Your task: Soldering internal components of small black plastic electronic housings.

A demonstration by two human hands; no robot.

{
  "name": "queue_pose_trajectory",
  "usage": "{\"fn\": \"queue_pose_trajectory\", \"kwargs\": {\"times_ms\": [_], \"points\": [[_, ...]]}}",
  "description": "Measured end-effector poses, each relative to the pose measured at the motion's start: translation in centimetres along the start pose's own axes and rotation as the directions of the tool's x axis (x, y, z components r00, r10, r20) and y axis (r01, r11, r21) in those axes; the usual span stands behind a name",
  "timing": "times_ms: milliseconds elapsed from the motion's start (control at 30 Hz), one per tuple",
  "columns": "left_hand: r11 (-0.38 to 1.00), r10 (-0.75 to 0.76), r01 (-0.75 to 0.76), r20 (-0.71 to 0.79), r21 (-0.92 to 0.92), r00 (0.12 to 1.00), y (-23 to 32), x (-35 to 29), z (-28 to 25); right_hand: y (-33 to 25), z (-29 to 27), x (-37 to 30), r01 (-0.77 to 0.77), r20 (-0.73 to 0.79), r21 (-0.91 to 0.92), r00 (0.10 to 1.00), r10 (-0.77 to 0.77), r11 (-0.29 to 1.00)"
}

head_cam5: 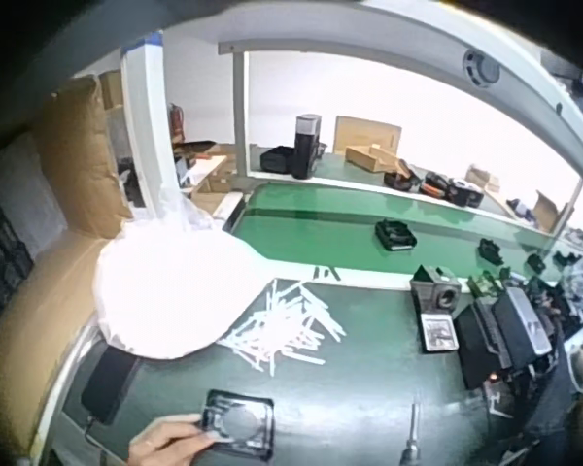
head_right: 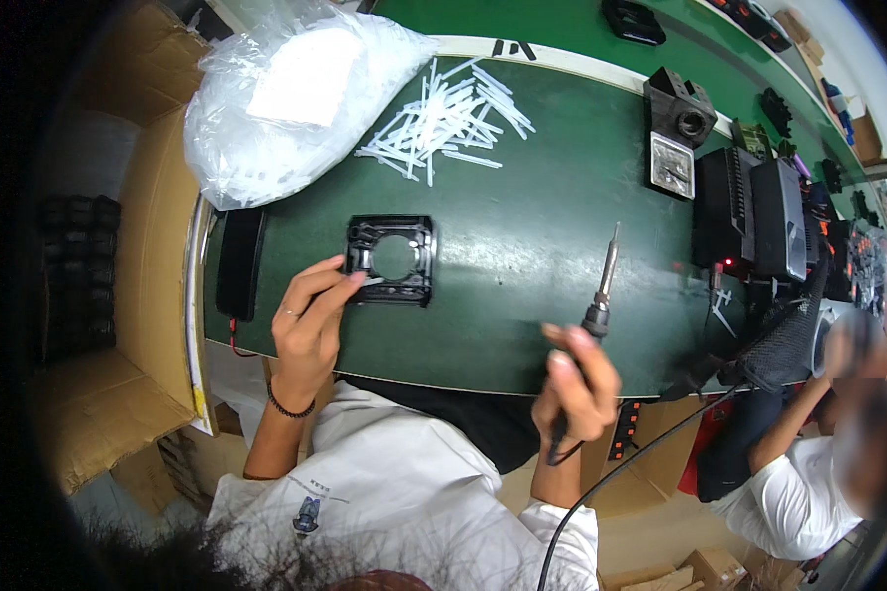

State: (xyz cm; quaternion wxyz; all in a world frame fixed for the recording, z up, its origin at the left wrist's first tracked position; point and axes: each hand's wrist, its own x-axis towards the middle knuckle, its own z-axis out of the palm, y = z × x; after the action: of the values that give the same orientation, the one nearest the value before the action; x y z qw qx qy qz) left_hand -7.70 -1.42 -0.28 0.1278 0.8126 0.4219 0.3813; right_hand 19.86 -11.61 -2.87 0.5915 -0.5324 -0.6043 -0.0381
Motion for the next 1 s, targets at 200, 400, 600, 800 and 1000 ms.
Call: {"fn": "queue_pose_trajectory", "kwargs": {"times_ms": [200, 400, 600, 800, 1000], "points": [[0.978, 0.165, -0.146, 0.126, -0.148, 0.978, 0.9, 1.9, 1.8, -1.7, 2.3, 5.5, 0.035, 0.578, -0.179, 0.812, 0.076, 0.983], [0.920, 0.390, -0.390, 0.204, -0.043, 0.898, 3.0, 2.7, 1.2, -0.8, 2.2, 4.7, 0.027, 0.563, -0.262, 0.816, 0.130, 0.965], [0.881, 0.457, -0.472, 0.295, -0.023, 0.839, 2.9, 2.2, 2.5, -1.0, 2.2, 4.5, -0.009, 0.559, -0.249, 0.815, 0.151, 0.969], [0.884, 0.438, -0.467, 0.322, 0.013, 0.839, 2.4, 1.9, 3.2, -0.7, 2.5, 4.4, -0.015, 0.532, -0.254, 0.833, 0.152, 0.967], [0.875, 0.446, -0.483, 0.354, 0.018, 0.822, 2.2, 1.9, 3.5, -0.4, 2.3, 4.3, -0.014, 0.546, -0.252, 0.824, 0.154, 0.968]]}}
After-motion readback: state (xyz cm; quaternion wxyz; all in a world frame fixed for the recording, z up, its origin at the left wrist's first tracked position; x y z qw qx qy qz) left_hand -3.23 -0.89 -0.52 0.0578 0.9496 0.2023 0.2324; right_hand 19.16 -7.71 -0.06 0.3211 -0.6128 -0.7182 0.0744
